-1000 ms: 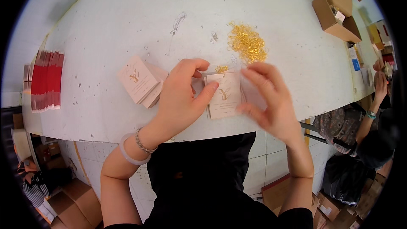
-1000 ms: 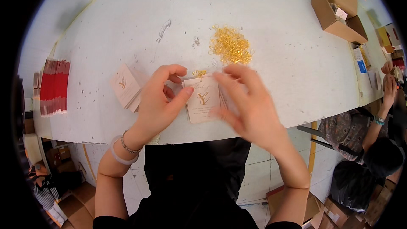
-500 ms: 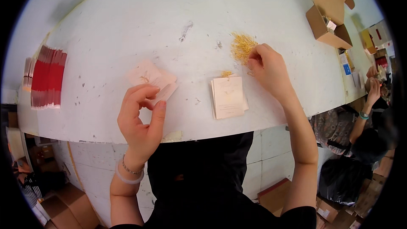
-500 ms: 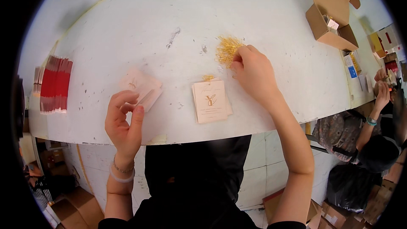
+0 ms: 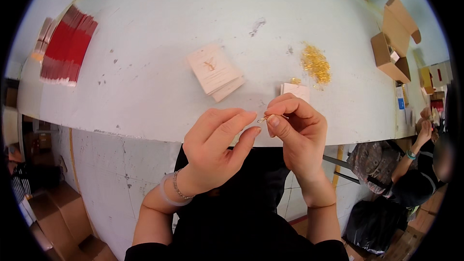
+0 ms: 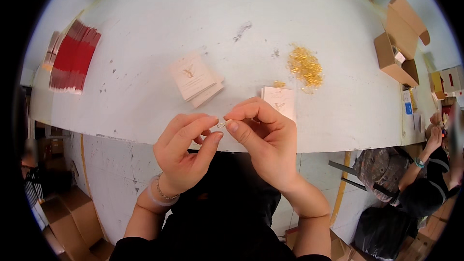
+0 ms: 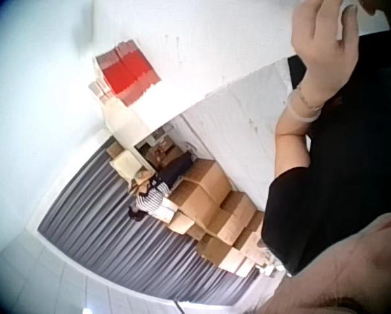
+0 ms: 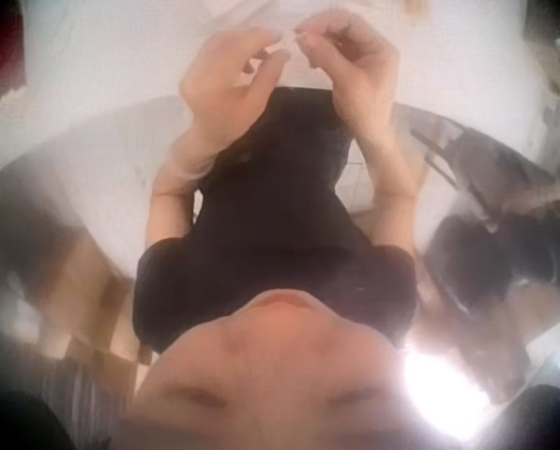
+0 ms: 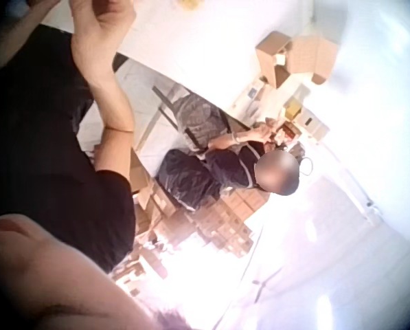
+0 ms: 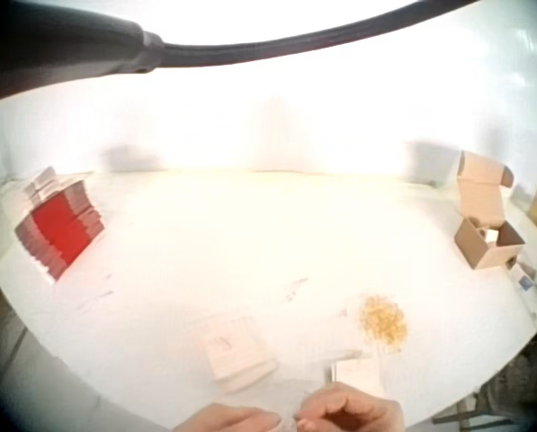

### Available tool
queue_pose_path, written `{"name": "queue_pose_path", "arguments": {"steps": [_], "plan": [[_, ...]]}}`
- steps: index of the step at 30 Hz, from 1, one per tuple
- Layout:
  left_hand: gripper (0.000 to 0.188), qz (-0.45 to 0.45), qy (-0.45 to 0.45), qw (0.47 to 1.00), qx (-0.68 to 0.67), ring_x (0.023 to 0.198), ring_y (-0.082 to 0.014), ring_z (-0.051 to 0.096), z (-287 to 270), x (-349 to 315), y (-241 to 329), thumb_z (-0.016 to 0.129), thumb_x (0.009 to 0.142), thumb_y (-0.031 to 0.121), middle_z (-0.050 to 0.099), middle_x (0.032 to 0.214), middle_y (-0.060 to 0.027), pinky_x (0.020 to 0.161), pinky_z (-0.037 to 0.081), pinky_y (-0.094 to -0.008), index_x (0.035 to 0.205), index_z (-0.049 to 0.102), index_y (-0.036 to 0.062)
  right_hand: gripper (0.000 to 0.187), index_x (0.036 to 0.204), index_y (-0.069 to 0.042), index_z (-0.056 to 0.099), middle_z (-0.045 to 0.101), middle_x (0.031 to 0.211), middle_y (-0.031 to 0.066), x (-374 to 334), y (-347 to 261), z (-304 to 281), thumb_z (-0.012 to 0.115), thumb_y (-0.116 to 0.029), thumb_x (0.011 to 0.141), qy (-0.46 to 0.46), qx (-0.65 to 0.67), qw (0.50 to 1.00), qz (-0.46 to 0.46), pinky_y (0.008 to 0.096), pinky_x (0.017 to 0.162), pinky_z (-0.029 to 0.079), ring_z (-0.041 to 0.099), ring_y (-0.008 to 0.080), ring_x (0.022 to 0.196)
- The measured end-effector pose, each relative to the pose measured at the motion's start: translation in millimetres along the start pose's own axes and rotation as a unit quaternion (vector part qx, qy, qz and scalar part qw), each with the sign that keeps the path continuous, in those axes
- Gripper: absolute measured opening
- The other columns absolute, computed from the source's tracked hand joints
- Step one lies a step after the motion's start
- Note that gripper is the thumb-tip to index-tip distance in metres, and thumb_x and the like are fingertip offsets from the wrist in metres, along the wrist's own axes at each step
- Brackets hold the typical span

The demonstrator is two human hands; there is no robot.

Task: The person assembles small cards by inserting gold pins into pre-punched holes. They repeatedly pick up a card, insert a pin, and place the finished card into a cardboard box.

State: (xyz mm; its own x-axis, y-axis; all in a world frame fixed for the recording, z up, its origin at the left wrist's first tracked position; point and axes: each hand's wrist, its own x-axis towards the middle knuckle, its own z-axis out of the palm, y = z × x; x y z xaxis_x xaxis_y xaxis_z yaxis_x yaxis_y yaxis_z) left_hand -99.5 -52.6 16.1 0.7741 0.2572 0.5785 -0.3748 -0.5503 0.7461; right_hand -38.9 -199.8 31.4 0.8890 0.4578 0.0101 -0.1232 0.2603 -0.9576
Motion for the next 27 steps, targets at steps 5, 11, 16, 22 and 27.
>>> {"name": "queue_pose_path", "arguments": {"steps": [5, 11, 16, 22, 27], "plan": [[0.021, 0.027, 0.009, 0.997, 0.070, 0.064, -0.0203, 0.061, -15, -9, -12, 0.075, 0.068, -0.006, 0.066, 0.080, -0.0080, 0.052, 0.048, -0.0281, 0.087, 0.069, 0.0011, 0.006, 0.094, 0.002, 0.065, 0.060, 0.085, 0.0002, -3, 23, 18, 0.060, -0.001, 0.094, -0.019, -0.001, 1.000, 0.015, 0.0216, 0.071, 0.044, 0.053, 0.0067, 0.077], [0.018, 0.103, -0.033, 0.986, 0.124, 0.060, -0.0188, 0.059, -28, -11, -29, 0.072, 0.068, -0.008, 0.065, 0.076, -0.0059, 0.050, 0.047, -0.0274, 0.082, 0.067, 0.0016, 0.013, 0.089, 0.001, 0.064, 0.058, 0.072, 0.0037, 1, 35, 19, 0.060, -0.009, 0.095, -0.045, -0.207, 0.976, 0.053, 0.0215, 0.061, 0.042, 0.051, 0.0065, 0.068], [0.016, -0.085, -0.089, 0.991, 0.047, 0.055, -0.0135, 0.056, -35, -11, -25, 0.070, 0.073, -0.006, 0.064, 0.074, -0.0045, 0.047, 0.044, -0.0249, 0.086, 0.068, 0.0029, 0.013, 0.088, 0.001, 0.062, 0.058, 0.071, 0.0050, 1, 43, 20, 0.060, -0.010, 0.094, -0.022, -0.181, 0.983, 0.009, 0.0245, 0.057, 0.042, 0.050, 0.0077, 0.064], [0.018, -0.169, -0.134, 0.976, -0.014, 0.055, -0.0148, 0.056, -34, -14, -26, 0.068, 0.075, -0.005, 0.064, 0.076, -0.0057, 0.047, 0.045, -0.0253, 0.091, 0.068, 0.0031, 0.012, 0.089, 0.002, 0.060, 0.059, 0.073, 0.0045, 1, 42, 15, 0.059, -0.008, 0.095, -0.068, -0.303, 0.948, -0.069, 0.0247, 0.056, 0.042, 0.049, 0.0075, 0.064], [0.026, 0.108, -0.101, 0.978, 0.148, 0.061, -0.0214, 0.058, -27, -16, -32, 0.069, 0.071, -0.006, 0.063, 0.079, -0.0078, 0.052, 0.048, -0.0291, 0.097, 0.066, -0.0011, 0.015, 0.088, 0.001, 0.059, 0.058, 0.075, 0.0009, -4, 43, 15, 0.058, -0.012, 0.096, -0.059, -0.135, 0.985, 0.090, 0.0220, 0.059, 0.040, 0.045, 0.0050, 0.067]]}}
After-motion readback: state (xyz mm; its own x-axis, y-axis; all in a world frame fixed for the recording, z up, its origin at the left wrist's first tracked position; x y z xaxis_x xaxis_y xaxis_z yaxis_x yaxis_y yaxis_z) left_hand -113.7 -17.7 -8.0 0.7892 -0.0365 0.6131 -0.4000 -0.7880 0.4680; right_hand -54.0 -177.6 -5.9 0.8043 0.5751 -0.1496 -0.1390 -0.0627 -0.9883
